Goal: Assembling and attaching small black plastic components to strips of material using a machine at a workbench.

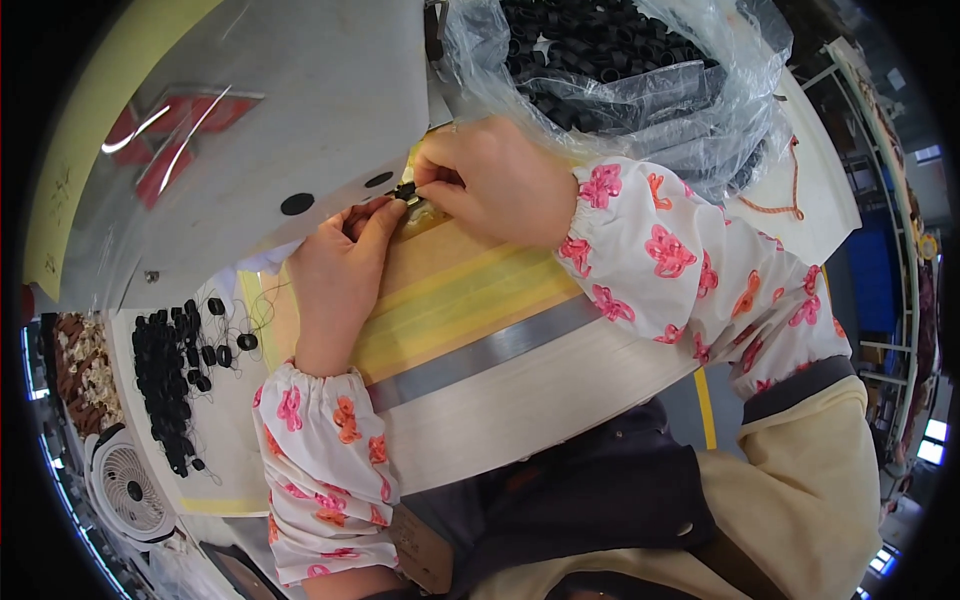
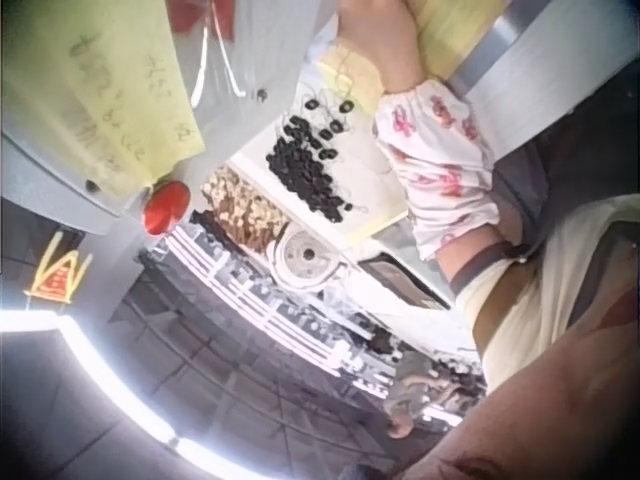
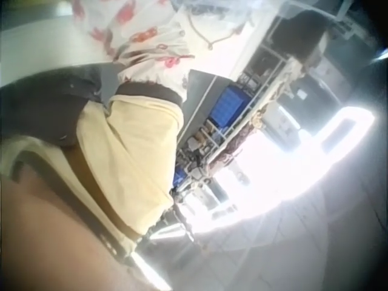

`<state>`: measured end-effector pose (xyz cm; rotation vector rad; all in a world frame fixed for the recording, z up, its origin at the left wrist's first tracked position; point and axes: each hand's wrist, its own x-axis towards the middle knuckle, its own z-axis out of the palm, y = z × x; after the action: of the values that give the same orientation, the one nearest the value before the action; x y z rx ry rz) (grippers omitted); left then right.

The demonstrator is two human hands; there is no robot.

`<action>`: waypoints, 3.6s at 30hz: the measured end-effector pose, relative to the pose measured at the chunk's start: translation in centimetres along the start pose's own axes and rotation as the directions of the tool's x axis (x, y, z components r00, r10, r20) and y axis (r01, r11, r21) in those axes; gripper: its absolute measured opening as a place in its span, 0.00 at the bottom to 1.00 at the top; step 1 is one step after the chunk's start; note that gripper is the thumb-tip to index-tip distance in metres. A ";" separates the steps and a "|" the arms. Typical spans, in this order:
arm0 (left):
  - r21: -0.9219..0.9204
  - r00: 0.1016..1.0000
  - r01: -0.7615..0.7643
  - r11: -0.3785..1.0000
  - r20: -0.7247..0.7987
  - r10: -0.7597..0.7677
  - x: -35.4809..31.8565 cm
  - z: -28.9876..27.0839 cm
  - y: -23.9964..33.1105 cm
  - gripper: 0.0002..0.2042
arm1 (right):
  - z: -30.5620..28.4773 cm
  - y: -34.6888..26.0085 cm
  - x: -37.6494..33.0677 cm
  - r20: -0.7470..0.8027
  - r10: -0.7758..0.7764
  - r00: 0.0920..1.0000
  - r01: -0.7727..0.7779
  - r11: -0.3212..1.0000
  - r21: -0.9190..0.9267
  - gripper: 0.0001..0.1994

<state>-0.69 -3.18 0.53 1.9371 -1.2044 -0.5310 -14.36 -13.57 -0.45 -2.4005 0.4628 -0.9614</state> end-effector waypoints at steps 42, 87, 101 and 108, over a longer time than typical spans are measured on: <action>0.166 0.895 -0.305 0.938 -0.287 0.342 -0.8 0.5 -2.1 0.09 | -0.2 -0.1 0.1 0.072 0.185 0.980 -0.178 0.979 -0.094 0.08; 0.078 0.969 -0.244 0.967 0.065 0.239 -0.5 -0.1 -0.5 0.08 | -0.5 -0.1 -0.6 0.056 -0.067 0.996 0.063 0.995 0.077 0.06; 0.039 0.997 0.061 0.997 0.054 -0.063 0.2 -0.3 -0.3 0.10 | 0.7 -0.3 -0.2 -0.018 -0.047 0.999 0.046 0.998 -0.035 0.04; 0.067 0.995 0.069 0.995 0.063 -0.073 0.3 -0.3 -0.4 0.11 | 0.7 -0.2 -0.6 -0.008 -0.026 1.000 0.026 0.999 -0.041 0.04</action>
<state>-0.15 -3.25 0.39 2.0375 -1.2103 -0.6039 -14.19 -12.88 -1.08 -2.4456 0.4598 -0.9823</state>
